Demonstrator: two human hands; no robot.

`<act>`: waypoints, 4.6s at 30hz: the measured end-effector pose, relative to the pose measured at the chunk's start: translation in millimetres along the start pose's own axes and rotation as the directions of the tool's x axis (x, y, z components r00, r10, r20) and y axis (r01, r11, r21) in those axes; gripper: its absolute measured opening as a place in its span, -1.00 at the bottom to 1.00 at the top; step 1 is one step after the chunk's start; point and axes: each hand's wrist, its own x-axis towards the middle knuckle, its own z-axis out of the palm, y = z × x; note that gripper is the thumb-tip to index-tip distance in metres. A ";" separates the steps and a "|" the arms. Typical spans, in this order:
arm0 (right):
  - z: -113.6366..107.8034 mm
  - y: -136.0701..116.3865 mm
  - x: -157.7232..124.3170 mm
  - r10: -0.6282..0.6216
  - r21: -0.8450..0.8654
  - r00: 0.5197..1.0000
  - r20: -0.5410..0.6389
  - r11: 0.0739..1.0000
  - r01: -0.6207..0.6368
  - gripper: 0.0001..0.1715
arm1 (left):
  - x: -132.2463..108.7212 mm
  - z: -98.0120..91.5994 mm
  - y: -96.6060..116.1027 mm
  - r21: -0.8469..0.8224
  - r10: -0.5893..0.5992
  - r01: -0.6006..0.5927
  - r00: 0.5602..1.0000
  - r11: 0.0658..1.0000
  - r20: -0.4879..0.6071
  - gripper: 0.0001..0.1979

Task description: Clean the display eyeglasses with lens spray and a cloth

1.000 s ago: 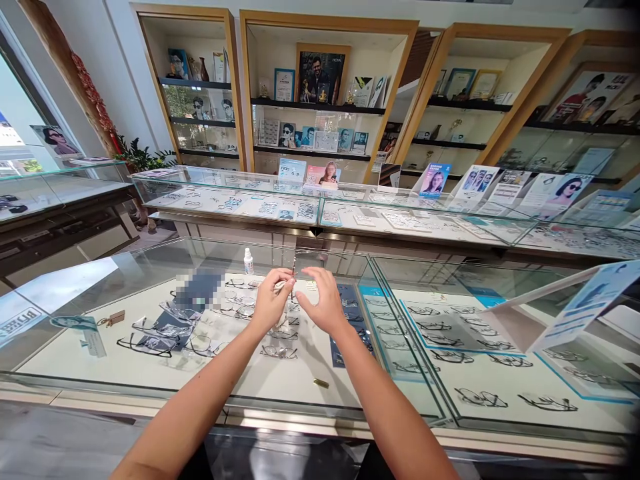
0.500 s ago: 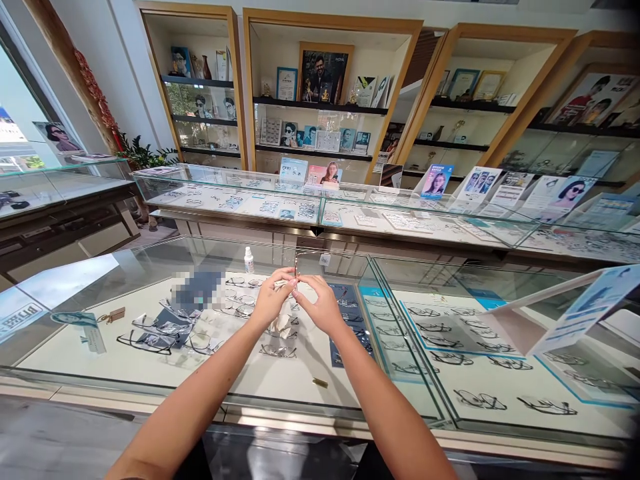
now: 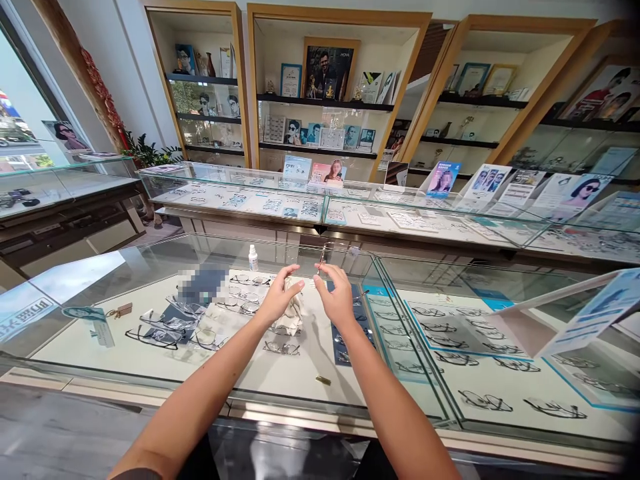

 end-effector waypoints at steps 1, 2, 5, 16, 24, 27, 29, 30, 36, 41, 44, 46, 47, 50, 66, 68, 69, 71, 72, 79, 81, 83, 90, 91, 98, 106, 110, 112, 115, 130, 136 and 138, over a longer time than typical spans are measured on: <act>-0.8 0.6 0.8 0.002 -0.003 1.000 -0.012 1.000 -0.002 -0.69 | 1.1 -1.2 -1.8 0.046 0.019 -0.019 1.000 0.999 -0.014 -0.44; -1.4 1.2 1.5 0.004 -0.004 1.000 -0.022 1.000 -0.004 -0.70 | 2.5 -3.1 -3.4 0.103 0.036 -0.032 0.999 0.994 -0.037 -0.42; -1.9 2.3 2.4 0.009 -0.004 0.999 -0.034 1.000 -0.009 -0.71 | 9.0 -14.4 -6.4 0.312 0.069 -0.014 0.984 0.950 -0.167 -0.35; 2.1 8.7 3.2 0.022 0.006 0.999 -0.022 1.000 -0.022 -0.71 | 65.9 -70.8 -8.5 0.766 -0.313 0.494 0.866 0.410 -0.391 -0.10; 4.4 16.1 6.7 0.075 0.018 0.997 -0.022 0.997 -0.075 -0.70 | 86.4 -79.1 -17.5 0.827 -0.294 0.424 0.897 0.369 -0.329 -0.18; 4.5 16.2 7.6 0.089 0.024 0.996 -0.023 0.996 -0.089 -0.69 | 79.6 -75.8 -1.2 0.819 -0.157 0.356 0.935 0.451 -0.319 -0.32; 4.2 15.3 7.6 0.095 0.032 0.995 -0.029 0.995 -0.094 -0.69 | 70.0 -70.2 13.6 0.792 -0.001 0.216 0.965 0.571 -0.262 -0.41; 4.0 14.8 7.4 0.099 0.039 0.995 -0.032 0.994 -0.098 -0.69 | 64.1 -66.4 20.6 0.756 0.085 0.115 0.972 0.644 -0.221 -0.45; 2.6 12.2 8.1 0.162 0.128 0.986 -0.043 0.979 -0.155 -0.68 | 32.6 -39.0 32.9 0.107 0.325 -0.315 0.941 0.943 -0.093 -0.31; 1.4 8.1 9.7 0.240 0.243 0.971 -0.004 0.942 -0.232 -0.68 | 23.2 -26.7 21.3 -0.408 0.032 0.003 0.996 0.913 0.078 -0.17; 0.3 4.6 10.6 0.287 0.315 0.957 0.046 0.905 -0.286 -0.68 | 17.7 -23.6 22.6 -0.563 -0.094 0.207 0.970 0.800 0.223 -0.33; -0.5 2.6 11.4 0.318 0.371 0.943 0.101 0.867 -0.333 -0.68 | 14.1 -22.6 26.8 -0.616 -0.129 0.285 0.950 0.734 0.286 -0.39; -0.9 1.8 11.7 0.329 0.401 0.935 0.134 0.845 -0.355 -0.69 | 12.8 -22.4 29.1 -0.631 -0.138 0.317 0.939 0.708 0.317 -0.43; -1.5 -0.9 11.8 0.336 0.480 0.913 0.232 0.776 -0.408 -0.75 | 11.2 -22.7 34.2 -0.645 -0.138 0.379 0.910 0.663 0.392 -0.58; 5.4 -19.2 -3.4 0.186 0.549 0.794 0.579 0.631 -0.548 -0.76 | 13.0 -17.7 14.4 0.057 -0.035 0.033 0.999 0.998 0.021 -0.33; 6.1 -20.0 -4.4 0.166 0.557 0.786 0.596 0.619 -0.554 -0.76 | 12.1 -16.9 13.4 0.106 -0.005 0.002 1.000 0.994 0.026 -0.38; 6.2 -20.3 -4.7 0.158 0.564 0.783 0.601 0.611 -0.556 -0.76 | 11.6 -16.6 13.4 0.120 0.007 -0.010 1.000 0.993 0.027 -0.41; 6.0 -20.4 -4.8 0.147 0.577 0.783 0.605 0.597 -0.558 -0.78 | 10.7 -16.4 13.8 0.121 0.018 -0.020 1.000 0.992 0.021 -0.45; 5.7 -20.3 -4.7 0.142 0.583 0.784 0.604 0.592 -0.556 -0.80 | 10.3 -16.4 14.2 0.112 0.021 -0.023 1.000 0.993 0.019 -0.46; 3.7 -22.4 -3.7 0.136 0.572 0.775 0.617 0.600 -0.560 -0.77 | 8.7 -17.2 17.0 0.132 0.049 -0.050 0.999 0.990 0.008 -0.49; 3.7 -23.0 -3.1 0.149 0.566 0.776 0.613 0.603 -0.563 -0.74 | 7.8 -18.2 18.1 0.149 0.087 -0.085 0.996 0.985 -0.008 -0.49; 3.6 -22.6 -1.9 0.170 0.583 0.790 0.589 0.587 -0.562 -0.74 | 6.7 -19.0 19.5 0.184 0.110 -0.108 0.994 0.977 0.002 -0.46; 3.0 -21.1 3.6 0.315 0.651 0.833 0.456 0.520 -0.553 -0.72 | 2.2 -13.6 24.1 0.347 0.038 -0.120 0.971 0.930 0.236 -0.41; 3.0 -21.4 3.8 0.315 0.648 0.832 0.457 0.522 -0.554 -0.71 | 1.9 -12.9 24.3 0.353 0.036 -0.127 0.967 0.927 0.253 -0.41; 4.2 -21.0 3.4 0.312 0.662 0.830 0.462 0.502 -0.557 -0.73 | 3.4 -13.9 21.8 0.293 0.034 -0.117 0.962 0.949 0.273 -0.44; 3.9 -12.4 6.1 0.347 0.645 0.839 0.419 0.536 -0.544 -0.68 | 11.6 -20.7 17.9 0.261 0.052 -0.078 0.993 0.962 0.104 -0.53; 1.5 -5.8 10.0 0.372 0.635 0.841 0.392 0.552 -0.540 -0.69 | 34.6 -37.7 15.3 0.269 0.007 0.018 0.996 0.963 -0.091 -0.82; 1.2 -3.2 11.3 0.364 0.645 0.847 0.388 0.550 -0.531 -0.72 | 51.6 -47.2 13.7 0.329 -0.039 0.087 0.988 0.940 -0.148 -0.87; 1.6 -0.9 12.8 0.353 0.667 0.854 0.382 0.534 -0.519 -0.73 | 77.9 -57.6 10.3 0.461 -0.049 0.112 0.988 0.880 -0.147 -0.80; 4.4 -0.1 16.2 0.356 0.726 0.837 0.416 0.424 -0.542 -0.75 | 115.0 -52.2 -32.2 0.746 -0.244 0.203 0.968 0.634 -0.056 -0.74; 4.0 -0.4 16.9 0.342 0.740 0.834 0.433 0.393 -0.546 -0.75 | 110.8 -50.9 -34.5 0.798 -0.268 0.195 0.962 0.571 -0.043 -0.71; 3.8 -0.2 17.1 0.344 0.736 0.835 0.429 0.403 -0.544 -0.76 | 106.7 -50.0 -28.4 0.821 -0.249 0.190 0.967 0.538 -0.060 -0.58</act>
